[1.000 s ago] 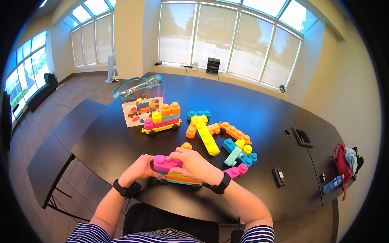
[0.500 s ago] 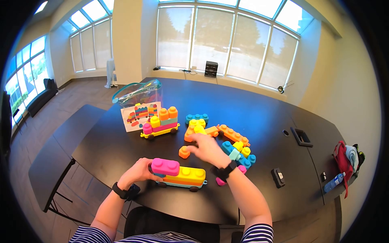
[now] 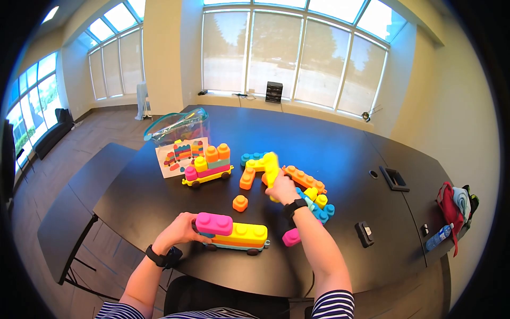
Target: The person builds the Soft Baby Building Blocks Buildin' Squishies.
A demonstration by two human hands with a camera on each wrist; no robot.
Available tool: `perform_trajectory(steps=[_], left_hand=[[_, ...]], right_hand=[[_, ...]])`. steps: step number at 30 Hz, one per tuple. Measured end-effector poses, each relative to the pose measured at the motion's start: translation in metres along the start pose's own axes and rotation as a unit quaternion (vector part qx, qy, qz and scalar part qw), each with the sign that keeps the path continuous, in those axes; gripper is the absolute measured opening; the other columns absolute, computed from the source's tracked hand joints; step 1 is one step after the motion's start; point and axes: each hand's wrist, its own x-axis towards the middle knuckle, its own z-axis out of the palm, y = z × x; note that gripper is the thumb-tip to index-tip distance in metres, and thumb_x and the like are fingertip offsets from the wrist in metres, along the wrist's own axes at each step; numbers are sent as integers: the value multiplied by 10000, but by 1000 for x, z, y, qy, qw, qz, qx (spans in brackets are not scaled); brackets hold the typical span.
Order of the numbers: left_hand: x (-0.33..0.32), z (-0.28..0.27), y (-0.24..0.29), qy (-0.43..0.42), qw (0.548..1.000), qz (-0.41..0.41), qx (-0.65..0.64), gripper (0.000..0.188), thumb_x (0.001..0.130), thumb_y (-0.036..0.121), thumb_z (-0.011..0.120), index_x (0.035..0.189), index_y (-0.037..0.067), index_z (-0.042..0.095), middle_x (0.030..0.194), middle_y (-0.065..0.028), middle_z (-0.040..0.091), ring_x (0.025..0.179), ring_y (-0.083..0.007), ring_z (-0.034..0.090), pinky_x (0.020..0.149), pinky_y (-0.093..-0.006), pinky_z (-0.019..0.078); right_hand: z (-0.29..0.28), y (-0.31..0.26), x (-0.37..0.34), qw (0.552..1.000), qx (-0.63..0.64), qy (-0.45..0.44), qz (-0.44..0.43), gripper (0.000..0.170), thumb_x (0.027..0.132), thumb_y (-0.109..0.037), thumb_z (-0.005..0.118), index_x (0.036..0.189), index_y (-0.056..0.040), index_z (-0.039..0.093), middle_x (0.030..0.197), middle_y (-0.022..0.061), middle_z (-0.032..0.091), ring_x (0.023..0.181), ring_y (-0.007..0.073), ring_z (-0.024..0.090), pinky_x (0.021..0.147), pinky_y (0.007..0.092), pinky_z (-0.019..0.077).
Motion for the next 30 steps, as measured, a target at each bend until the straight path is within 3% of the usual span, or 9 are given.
perform_trajectory(steps=[3,7,10,14,18,21,25,27,30], left_hand=[[-1,-1,1,3,1000,6,29,583,698,212,960,1231,78,765,1046,-145,808,971,-319,768,945,-395,577],[0,-2,3,2,1000,-1,18,581,695,221,963,1223,74,767,1042,-148,808,973,-328,769,944,-396,580],[0,0,0,3,1000,-1,16,584,694,224,965,1221,69,767,1042,-149,808,972,-330,770,942,-396,581],[-2,-2,0,5,1000,5,22,588,689,226,967,1219,67,768,1041,-147,809,965,-326,771,939,-395,581],[-4,-5,5,8,1000,-4,16,581,683,230,970,1204,65,772,1031,-146,810,952,-320,772,938,-393,581],[-3,-3,1,8,1000,-13,20,572,680,228,970,1194,68,777,1021,-145,810,943,-316,773,938,-390,580],[-2,0,-4,6,1000,-7,3,565,688,222,971,1192,60,775,1003,-132,810,914,-272,763,921,-374,579],[-2,0,-3,3,1000,-7,3,572,703,218,976,1200,32,763,987,-111,808,864,-190,741,890,-344,577],[-1,-1,-1,5,1000,-5,10,569,681,226,968,1197,80,779,1024,-143,810,950,-312,774,937,-391,580]], right_hand=[[-7,15,5,995,61,44,71,1115,870,-387,787,1606,113,115,1146,311,720,925,420,764,841,446,639],[-32,-6,-23,980,105,-49,161,1120,923,-428,734,1628,115,53,1044,265,756,559,308,740,647,362,658],[-40,3,-19,966,155,-157,134,1074,943,-413,715,1634,98,70,894,219,765,561,290,744,615,352,650],[-62,31,-34,978,151,-140,-24,749,975,-270,708,1576,38,383,784,134,756,612,237,738,610,328,614],[-96,58,-82,932,-18,-288,-219,536,833,-94,793,1357,-77,682,1108,117,771,1058,270,737,887,399,585],[-76,66,-124,938,-75,-212,-265,467,773,-181,860,1219,-87,759,1171,130,738,1161,335,660,1015,423,536],[-40,66,-162,937,-177,-38,-297,505,683,-209,902,1159,-123,756,1117,60,651,1132,287,602,906,426,512],[-41,74,-163,948,-147,-66,-274,507,701,-201,908,1170,-103,746,1117,69,664,1121,291,616,925,424,515],[-72,48,-161,968,25,-81,-237,551,751,-206,917,1245,-69,714,1134,96,684,1088,305,646,939,408,524]])
